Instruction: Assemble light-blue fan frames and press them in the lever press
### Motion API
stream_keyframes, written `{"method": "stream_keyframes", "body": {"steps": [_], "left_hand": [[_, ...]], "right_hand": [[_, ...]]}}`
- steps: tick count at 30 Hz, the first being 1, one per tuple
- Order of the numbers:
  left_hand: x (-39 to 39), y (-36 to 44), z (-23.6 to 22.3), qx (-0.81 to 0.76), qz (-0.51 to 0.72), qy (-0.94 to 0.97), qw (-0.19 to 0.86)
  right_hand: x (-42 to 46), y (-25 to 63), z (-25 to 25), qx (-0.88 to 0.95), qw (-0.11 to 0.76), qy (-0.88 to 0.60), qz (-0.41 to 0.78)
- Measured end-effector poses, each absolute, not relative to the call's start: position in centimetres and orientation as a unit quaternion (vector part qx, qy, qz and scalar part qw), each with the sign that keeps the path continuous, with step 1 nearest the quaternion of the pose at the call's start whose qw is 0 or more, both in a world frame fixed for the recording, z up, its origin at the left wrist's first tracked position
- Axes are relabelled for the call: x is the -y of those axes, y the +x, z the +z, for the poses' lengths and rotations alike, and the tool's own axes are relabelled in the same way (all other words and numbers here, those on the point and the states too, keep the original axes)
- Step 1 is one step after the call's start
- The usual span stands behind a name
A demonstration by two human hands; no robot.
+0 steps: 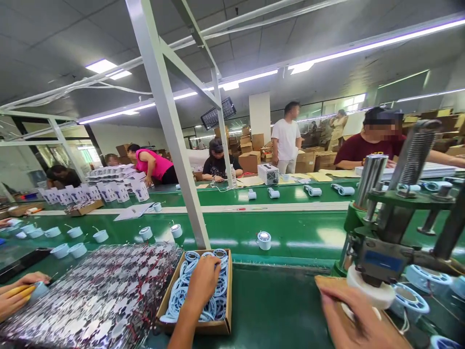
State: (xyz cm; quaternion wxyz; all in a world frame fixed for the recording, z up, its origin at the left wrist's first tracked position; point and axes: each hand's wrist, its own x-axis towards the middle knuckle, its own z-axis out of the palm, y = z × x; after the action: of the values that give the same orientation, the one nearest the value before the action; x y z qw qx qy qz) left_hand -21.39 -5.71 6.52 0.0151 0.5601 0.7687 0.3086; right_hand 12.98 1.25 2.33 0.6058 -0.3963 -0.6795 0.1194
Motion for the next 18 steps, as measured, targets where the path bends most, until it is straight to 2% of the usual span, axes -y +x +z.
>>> {"method": "stream_keyframes", "body": {"steps": [3,6,8,12,18], "left_hand": [[6.3,-19.6,7.1,-0.774,0.352,0.525,-0.018],[7.1,-16.4,6.4,-0.758,0.392,0.520,0.003],[7.5,-13.9,4.6,-0.734,0.365,0.570,0.057],[7.9,-9.9,0.2,-0.731,0.234,0.629,0.123],[9.8,-9.0,-2.4,-0.755,0.228,0.597,0.147]], "right_hand": [[-4.3,7.1,2.9,0.722,0.526,-0.383,0.235],[-9.5,2.0,1.4,0.717,0.502,-0.413,0.253],[-12.6,-0.3,0.4,0.708,0.494,-0.438,0.248],[-16.0,-2.4,-0.5,0.715,0.455,-0.463,0.260],[-14.1,-0.6,0.3,0.724,0.435,-0.449,0.293]]}}
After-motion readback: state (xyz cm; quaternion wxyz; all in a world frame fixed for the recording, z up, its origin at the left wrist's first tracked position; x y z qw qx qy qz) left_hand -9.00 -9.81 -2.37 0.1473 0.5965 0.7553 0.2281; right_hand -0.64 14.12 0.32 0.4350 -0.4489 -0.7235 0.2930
